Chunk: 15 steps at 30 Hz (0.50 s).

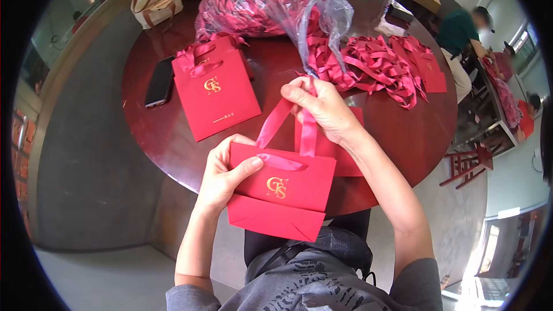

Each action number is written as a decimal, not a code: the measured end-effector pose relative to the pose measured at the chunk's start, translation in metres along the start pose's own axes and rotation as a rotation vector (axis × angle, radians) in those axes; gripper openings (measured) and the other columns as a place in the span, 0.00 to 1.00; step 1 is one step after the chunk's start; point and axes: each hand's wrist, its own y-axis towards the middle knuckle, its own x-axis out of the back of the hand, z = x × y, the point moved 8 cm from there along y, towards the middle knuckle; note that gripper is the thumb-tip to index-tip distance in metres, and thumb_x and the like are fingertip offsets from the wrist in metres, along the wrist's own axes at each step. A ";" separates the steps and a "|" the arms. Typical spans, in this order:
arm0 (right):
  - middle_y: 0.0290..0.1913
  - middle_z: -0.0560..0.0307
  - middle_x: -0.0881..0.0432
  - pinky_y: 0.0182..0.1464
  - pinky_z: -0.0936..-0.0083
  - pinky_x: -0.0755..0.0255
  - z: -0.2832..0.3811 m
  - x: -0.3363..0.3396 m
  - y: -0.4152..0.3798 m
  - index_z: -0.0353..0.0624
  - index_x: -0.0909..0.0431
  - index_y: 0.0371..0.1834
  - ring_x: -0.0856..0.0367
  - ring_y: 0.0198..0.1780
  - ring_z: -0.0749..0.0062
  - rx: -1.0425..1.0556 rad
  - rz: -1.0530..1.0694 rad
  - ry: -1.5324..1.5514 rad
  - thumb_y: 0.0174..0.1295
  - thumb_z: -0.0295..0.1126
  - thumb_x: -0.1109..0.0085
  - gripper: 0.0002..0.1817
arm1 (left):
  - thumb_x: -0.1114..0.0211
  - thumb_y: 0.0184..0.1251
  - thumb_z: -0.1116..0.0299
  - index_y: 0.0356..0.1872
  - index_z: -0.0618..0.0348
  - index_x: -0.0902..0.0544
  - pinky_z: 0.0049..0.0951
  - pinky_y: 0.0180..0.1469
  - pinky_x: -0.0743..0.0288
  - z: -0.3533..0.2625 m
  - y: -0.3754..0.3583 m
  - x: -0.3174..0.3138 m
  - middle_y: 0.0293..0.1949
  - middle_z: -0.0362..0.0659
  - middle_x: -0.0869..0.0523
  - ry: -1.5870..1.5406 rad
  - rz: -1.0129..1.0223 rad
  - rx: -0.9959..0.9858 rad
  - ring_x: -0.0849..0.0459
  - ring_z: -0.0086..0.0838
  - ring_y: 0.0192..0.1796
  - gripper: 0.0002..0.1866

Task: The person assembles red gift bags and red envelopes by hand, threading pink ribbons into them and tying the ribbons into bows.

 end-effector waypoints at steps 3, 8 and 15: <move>0.26 0.69 0.24 0.27 0.87 0.37 0.002 -0.001 -0.001 0.46 0.23 0.31 0.30 0.24 0.89 0.032 0.002 -0.041 0.64 0.41 0.36 0.12 | 0.28 0.57 0.75 0.40 0.61 0.23 0.20 0.41 0.23 0.002 0.001 0.000 0.33 0.38 0.15 0.010 -0.026 0.013 0.17 0.18 0.34 0.13; 0.25 0.71 0.28 0.29 0.86 0.36 0.000 0.003 0.002 0.47 0.26 0.28 0.31 0.25 0.89 0.118 -0.017 -0.116 0.68 0.46 0.42 0.16 | 0.30 0.60 0.76 0.39 0.62 0.22 0.20 0.41 0.24 0.002 0.000 -0.007 0.32 0.38 0.15 0.032 0.012 0.002 0.18 0.17 0.34 0.10; 0.25 0.67 0.26 0.31 0.84 0.34 0.004 0.009 0.002 0.42 0.25 0.31 0.28 0.28 0.86 0.141 -0.037 -0.316 0.70 0.46 0.46 0.18 | 0.30 0.58 0.77 0.40 0.62 0.22 0.20 0.42 0.24 0.002 0.003 -0.003 0.34 0.38 0.15 0.109 0.018 -0.032 0.18 0.18 0.36 0.11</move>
